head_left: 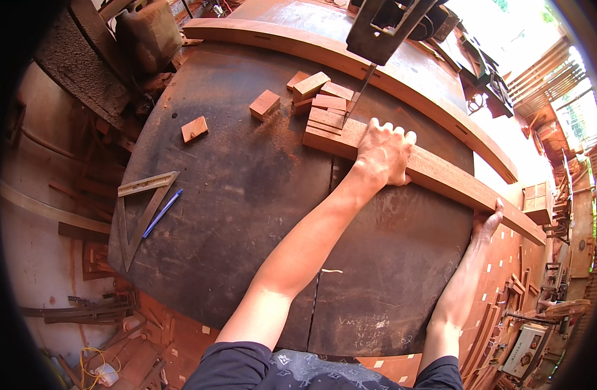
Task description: The person uses a bandsaw to cut a long wooden plank into smaller pieces. They measure and mark the wood with a square and pen, then guide the plank through the saw blade to make precise cuts.
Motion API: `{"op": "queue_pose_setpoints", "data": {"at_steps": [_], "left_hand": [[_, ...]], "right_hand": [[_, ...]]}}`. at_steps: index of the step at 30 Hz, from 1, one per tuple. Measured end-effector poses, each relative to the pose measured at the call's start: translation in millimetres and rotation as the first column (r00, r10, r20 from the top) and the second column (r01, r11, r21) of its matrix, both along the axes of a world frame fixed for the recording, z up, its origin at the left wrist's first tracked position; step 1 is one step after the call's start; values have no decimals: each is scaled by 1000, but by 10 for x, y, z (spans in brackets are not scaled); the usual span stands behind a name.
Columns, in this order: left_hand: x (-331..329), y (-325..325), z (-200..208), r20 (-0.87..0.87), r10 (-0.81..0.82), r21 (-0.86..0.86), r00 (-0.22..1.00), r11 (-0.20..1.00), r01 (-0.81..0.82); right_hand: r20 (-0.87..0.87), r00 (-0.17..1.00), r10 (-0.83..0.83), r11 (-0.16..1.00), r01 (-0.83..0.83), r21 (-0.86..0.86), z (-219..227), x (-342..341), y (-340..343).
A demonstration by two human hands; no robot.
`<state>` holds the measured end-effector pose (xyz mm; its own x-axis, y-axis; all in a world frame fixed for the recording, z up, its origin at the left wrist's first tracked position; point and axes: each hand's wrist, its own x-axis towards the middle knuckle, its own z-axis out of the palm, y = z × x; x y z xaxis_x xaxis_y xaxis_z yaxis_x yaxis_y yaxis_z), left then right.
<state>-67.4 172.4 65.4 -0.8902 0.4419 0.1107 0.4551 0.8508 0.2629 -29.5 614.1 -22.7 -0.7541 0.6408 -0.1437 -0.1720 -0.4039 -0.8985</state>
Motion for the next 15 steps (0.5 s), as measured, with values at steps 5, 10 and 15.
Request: {"op": "queue_pose_setpoints", "data": {"at_steps": [5, 10, 15], "left_hand": [[-11, 9, -1, 8, 1, 0, 1000, 1000, -1], [-14, 3, -8, 8, 4, 4, 1000, 1000, -4], [-15, 1, -5, 12, 7, -7, 1000, 1000, -6]], "right_hand": [[-3, 1000, -8, 1000, 8, -10, -20, -33, 19], [-11, 1000, 11, 999, -11, -31, -26, -38, 14], [-17, 1000, 6, 1000, -6, -27, -9, -34, -32]]}}
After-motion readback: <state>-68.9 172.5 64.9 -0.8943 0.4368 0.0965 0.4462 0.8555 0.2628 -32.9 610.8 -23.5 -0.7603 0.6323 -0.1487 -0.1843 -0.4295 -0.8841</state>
